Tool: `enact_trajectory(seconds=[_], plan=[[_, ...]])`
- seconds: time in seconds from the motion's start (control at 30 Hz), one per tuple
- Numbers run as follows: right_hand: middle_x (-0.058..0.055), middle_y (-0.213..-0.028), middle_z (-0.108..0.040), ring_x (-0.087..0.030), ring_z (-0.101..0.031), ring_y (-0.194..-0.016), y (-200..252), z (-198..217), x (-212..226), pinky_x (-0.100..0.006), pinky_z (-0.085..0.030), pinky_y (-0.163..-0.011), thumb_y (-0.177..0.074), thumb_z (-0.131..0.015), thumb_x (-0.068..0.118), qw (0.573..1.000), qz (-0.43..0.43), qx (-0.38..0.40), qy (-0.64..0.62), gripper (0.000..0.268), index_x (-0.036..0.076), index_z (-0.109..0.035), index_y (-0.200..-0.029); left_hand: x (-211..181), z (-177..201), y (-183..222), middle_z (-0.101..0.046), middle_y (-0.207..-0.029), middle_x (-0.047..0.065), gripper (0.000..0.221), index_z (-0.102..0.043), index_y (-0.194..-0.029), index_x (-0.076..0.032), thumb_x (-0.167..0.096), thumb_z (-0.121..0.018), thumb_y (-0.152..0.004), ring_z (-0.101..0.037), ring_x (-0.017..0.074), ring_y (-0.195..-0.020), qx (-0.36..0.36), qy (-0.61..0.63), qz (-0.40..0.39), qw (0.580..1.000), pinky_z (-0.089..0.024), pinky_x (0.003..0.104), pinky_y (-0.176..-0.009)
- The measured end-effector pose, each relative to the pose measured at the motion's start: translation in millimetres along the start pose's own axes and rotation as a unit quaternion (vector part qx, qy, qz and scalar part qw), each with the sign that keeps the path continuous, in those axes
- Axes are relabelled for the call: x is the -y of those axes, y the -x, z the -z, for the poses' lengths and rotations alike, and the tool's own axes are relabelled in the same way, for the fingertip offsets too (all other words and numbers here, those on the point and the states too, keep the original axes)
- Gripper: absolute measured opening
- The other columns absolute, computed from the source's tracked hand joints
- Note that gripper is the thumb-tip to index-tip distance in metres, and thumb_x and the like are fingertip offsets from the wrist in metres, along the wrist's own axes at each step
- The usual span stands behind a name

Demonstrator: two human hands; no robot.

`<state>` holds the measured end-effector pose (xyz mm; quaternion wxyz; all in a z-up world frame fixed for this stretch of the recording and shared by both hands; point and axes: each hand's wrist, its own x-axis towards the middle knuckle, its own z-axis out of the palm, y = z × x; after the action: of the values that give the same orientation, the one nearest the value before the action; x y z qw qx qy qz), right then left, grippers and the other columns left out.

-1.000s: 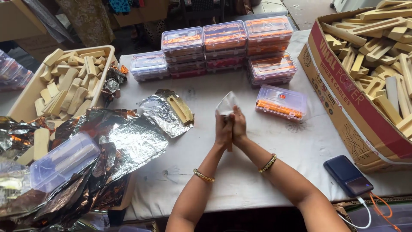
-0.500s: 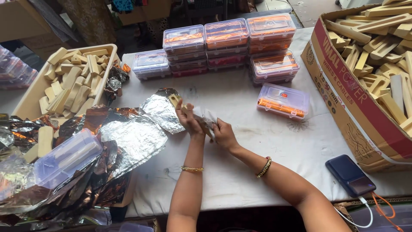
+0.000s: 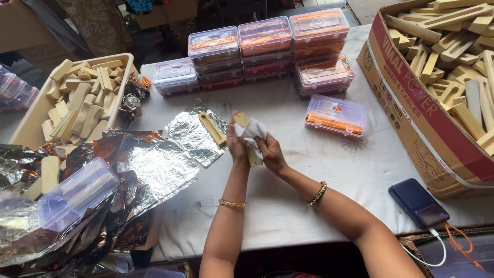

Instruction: Wrapping wooden blocks in metallic foil and placing them into plastic storage boxes.

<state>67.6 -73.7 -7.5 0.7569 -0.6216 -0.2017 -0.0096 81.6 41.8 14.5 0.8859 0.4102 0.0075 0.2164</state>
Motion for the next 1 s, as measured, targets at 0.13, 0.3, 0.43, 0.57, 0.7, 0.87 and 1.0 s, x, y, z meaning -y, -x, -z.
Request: enact_trajectory(seconds=[0.13, 0.3, 0.43, 0.57, 0.7, 0.87, 1.0], plan=[[-0.003, -0.125, -0.066, -0.008, -0.06, -0.112, -21, 23, 1, -0.021, -0.05, -0.096, -0.109, -0.051, 0.022, 0.998, 0.035, -0.03, -0.053, 0.039, 0.001, -0.051, -0.142, 25, -14, 15, -0.062, -0.134, 0.007, 0.045, -0.049, -0.153, -0.013, -0.025, -0.044, -0.11, -0.061, 0.0163, -0.109, 0.072, -0.037, 0.067, 0.994, -0.055, 0.033, -0.095], [-0.002, -0.122, -0.062, -0.009, -0.059, -0.106, -28, 37, 20, -0.023, -0.051, -0.093, -0.109, -0.05, 0.015, 0.979, 0.075, -0.181, -0.053, 0.039, 0.005, -0.045, -0.147, 48, -38, 43, -0.064, -0.125, 0.012, 0.04, -0.052, -0.139, -0.001, -0.029, -0.043, -0.112, -0.064, 0.0188, -0.108, 0.09, -0.229, 0.103, 0.964, -0.055, 0.035, -0.092], [-0.003, -0.124, -0.062, -0.011, -0.059, -0.112, -33, 48, 9, -0.025, -0.052, -0.101, -0.109, -0.047, 0.005, 0.974, 0.113, -0.195, -0.041, 0.034, 0.003, -0.049, -0.144, 48, -48, 53, -0.06, -0.128, 0.014, 0.039, -0.05, -0.143, -0.002, -0.031, -0.044, -0.118, -0.06, 0.0215, -0.114, 0.11, -0.32, -0.004, 0.941, -0.05, 0.038, -0.096], [-0.004, -0.12, -0.064, -0.012, -0.062, -0.106, -31, 48, 32, -0.027, -0.054, -0.093, -0.104, -0.051, 0.006, 0.981, 0.092, -0.172, -0.003, 0.037, 0.002, -0.053, -0.141, -10, -76, 57, -0.059, -0.113, 0.007, 0.045, -0.037, -0.147, -0.016, -0.031, -0.051, -0.107, -0.053, 0.0137, -0.081, 0.143, -0.264, 0.092, 0.949, -0.043, 0.029, -0.063], [-0.01, -0.129, -0.057, -0.017, -0.058, -0.117, -23, 33, 58, -0.032, -0.05, -0.1, -0.097, -0.063, 0.008, 0.961, 0.196, -0.135, 0.139, 0.053, -0.001, -0.039, -0.144, -15, -64, 47, -0.059, -0.106, 0.003, 0.044, -0.037, -0.144, -0.018, -0.03, -0.053, -0.105, -0.052, 0.0063, -0.07, 0.149, -0.14, 0.128, 0.97, -0.042, 0.022, -0.051], [-0.013, -0.113, -0.067, -0.022, -0.065, -0.097, -22, 36, 49, -0.035, -0.053, -0.085, -0.093, -0.058, 0.008, 0.976, 0.032, -0.14, 0.161, 0.051, 0.001, -0.045, -0.142, 3, -43, 35, -0.054, -0.109, -0.002, 0.035, -0.048, -0.139, -0.013, -0.03, -0.049, -0.108, -0.053, 0.0044, -0.082, 0.135, -0.082, 0.113, 0.981, -0.046, 0.022, -0.066], [-0.016, -0.128, -0.058, -0.021, -0.06, -0.117, -25, 44, 37, -0.033, -0.051, -0.1, -0.103, -0.069, 0.007, 0.946, 0.173, -0.127, 0.244, 0.044, 0.004, -0.051, -0.143, 21, -36, 37, -0.042, -0.112, -0.003, 0.032, -0.054, -0.128, -0.002, -0.03, -0.048, -0.114, -0.051, 0.0067, -0.087, 0.174, -0.137, 0.086, 0.971, -0.048, 0.025, -0.075]])
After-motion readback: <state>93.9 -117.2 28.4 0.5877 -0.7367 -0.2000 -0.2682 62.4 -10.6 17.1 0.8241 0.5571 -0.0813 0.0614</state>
